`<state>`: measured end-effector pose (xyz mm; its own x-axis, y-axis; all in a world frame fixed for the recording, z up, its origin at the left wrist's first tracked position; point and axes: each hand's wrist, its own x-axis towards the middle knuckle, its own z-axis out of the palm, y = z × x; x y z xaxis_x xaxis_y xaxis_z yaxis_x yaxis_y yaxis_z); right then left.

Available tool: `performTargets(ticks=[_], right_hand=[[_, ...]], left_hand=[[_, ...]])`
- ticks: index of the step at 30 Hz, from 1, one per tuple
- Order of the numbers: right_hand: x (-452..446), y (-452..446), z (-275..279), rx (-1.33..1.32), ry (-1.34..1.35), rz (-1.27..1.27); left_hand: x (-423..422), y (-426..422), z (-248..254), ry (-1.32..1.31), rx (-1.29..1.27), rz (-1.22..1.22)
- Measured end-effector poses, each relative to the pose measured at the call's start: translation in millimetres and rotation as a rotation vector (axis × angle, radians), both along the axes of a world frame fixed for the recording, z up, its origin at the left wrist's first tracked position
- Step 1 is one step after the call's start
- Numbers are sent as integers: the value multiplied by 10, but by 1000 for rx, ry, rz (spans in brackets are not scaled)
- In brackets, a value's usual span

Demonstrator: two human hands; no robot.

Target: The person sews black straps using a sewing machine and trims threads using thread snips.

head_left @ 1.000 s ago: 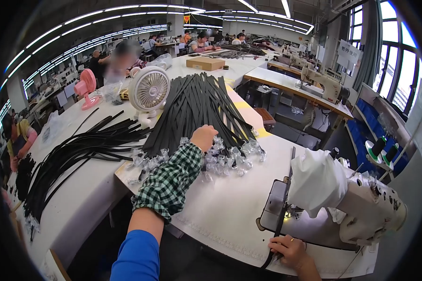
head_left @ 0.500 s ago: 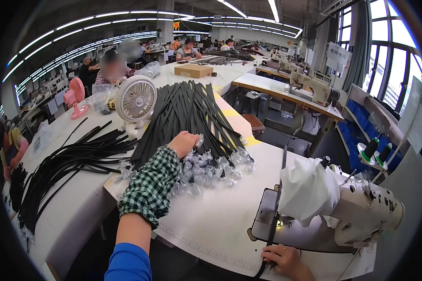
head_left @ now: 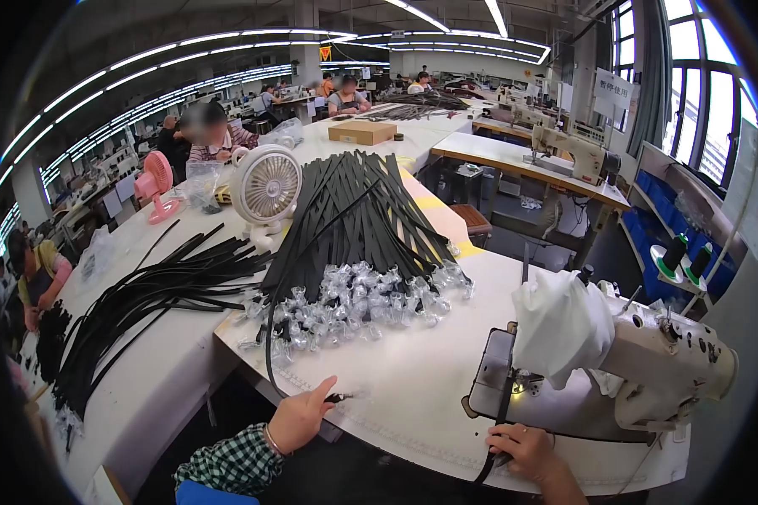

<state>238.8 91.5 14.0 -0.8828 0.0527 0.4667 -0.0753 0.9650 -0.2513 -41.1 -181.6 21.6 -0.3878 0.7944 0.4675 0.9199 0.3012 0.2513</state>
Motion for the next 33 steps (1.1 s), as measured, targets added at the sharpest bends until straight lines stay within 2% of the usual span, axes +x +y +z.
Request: performTargets(ticks=[3,4,6,8,10,12,13,14,16,17,18,20,21,22,24,25,26,28,30,33], right_hand=[[2,19,-61,2,32,3],[7,30,-82,-2,30,-6],[27,60,-104,20,18,17],[52,72,-106,25,-8,6],[58,85,-132,24,-25,13],[58,82,-132,35,-25,9],[53,79,-134,34,-8,13],[49,80,-136,33,11,17],[42,89,-136,37,10,19],[44,89,-138,37,8,25],[48,90,-133,35,7,25],[51,81,-118,32,-17,20],[39,81,-116,25,-19,17],[22,85,-117,29,-2,31],[37,85,-115,32,3,33],[43,73,-83,36,-3,24],[51,61,-55,38,-13,11],[56,78,-64,7,-12,35],[56,96,-113,-8,6,58],[52,106,-138,-13,24,57]], left_hand=[[362,-215,-270,-289,165,101],[500,-257,-357,-559,220,143],[687,-331,-676,-816,232,176],[858,-406,-1136,-1000,255,98],[1167,-390,-1002,-1231,215,17],[1457,-344,-1024,-1664,283,79],[1539,-327,-1056,-1785,262,75],[1576,-349,-1101,-1785,260,72],[1621,-374,-1166,-2063,168,-83],[1616,-386,-1156,-2029,127,-203],[1561,-382,-1019,-2030,125,-202],[1375,-351,-693,-1592,-388,-429],[1323,-303,-624,-1533,-411,-546],[1271,-265,-600,-1539,-426,-550],[1183,-196,-568,-1219,-105,-958],[1125,-153,-468,-1133,-127,-939],[1072,-97,-496,-967,-28,-980],[986,165,-160,-766,182,-995],[887,228,-94,-845,212,-887],[630,301,74,-620,166,-715]])
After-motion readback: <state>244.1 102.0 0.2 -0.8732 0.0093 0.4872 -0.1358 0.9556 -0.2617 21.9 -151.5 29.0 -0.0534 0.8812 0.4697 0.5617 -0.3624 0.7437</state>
